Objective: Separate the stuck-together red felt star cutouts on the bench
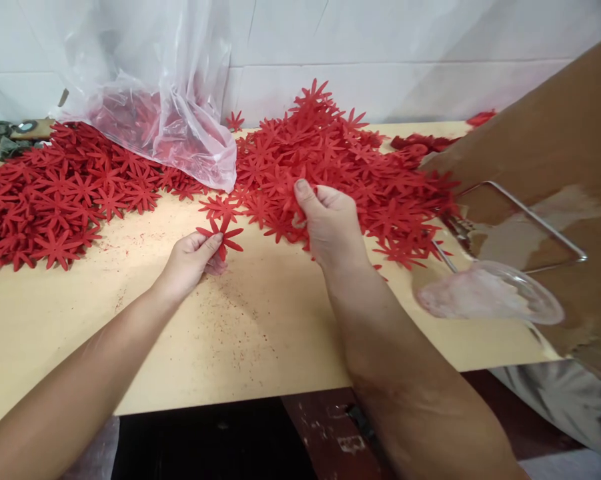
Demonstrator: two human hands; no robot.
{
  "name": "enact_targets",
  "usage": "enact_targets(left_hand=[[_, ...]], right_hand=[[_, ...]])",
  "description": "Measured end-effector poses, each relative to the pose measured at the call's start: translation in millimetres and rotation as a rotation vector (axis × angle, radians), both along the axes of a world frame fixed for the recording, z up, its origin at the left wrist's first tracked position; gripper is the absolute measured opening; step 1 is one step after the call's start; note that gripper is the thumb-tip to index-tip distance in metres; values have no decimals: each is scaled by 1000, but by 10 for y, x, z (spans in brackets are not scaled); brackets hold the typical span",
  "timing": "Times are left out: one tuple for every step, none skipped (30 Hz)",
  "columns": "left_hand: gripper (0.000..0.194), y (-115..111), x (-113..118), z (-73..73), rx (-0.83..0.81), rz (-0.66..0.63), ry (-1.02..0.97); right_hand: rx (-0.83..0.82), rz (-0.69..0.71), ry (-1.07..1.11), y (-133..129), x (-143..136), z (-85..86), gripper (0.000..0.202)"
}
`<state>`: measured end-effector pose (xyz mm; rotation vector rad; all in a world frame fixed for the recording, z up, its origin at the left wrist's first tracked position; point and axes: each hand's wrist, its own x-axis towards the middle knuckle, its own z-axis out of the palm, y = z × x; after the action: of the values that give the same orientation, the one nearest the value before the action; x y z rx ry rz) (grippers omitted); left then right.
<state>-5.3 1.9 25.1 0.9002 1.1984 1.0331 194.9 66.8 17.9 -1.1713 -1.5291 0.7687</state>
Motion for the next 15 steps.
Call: enact_targets(left_hand=[[27,-1,1,-9,7,-9,3],[26,-3,3,-22,17,-17,4],[24,-4,6,-38,32,-20,-2],[20,-6,7,-56,52,-18,-17],[14,-7,8,-75,78,-15,-36],[9,-8,6,-94,110,-12,-55],[7,-8,3,-112,147,-9,-69],[7,-7,-1,-131,186,-8,-77],[9,-5,-6,-148,217,-15,-79],[9,-1,-11,-164,237,-24,-74],[9,3,-16,-179,242,-29,-69],[9,9,-19,-192,235,-26,-68],[9,14,-22,-202,220,-18,-73],[9,20,-25,-209,206,-2,-79],[10,24,-28,-212,196,21,-86]], right_hand=[[-37,-17,44,-41,-58,14,53],[-68,-41,88,-84,-119,33,54],[-88,-39,105,-126,-180,52,55],[-108,-14,105,-166,-240,69,56],[-124,19,96,-201,-296,81,57],[-137,55,81,-231,-349,85,58],[-148,93,61,-256,-400,82,59],[-157,127,39,-278,-447,73,59],[-166,156,17,-296,-491,59,59],[-174,178,-4,-311,-529,41,58],[-181,196,-23,-324,-562,23,56],[-187,213,-39,-334,-587,6,55],[-190,226,-50,-340,-604,-9,53],[-190,237,-54,-343,-612,-19,51],[-188,251,-54,-343,-612,-25,51]])
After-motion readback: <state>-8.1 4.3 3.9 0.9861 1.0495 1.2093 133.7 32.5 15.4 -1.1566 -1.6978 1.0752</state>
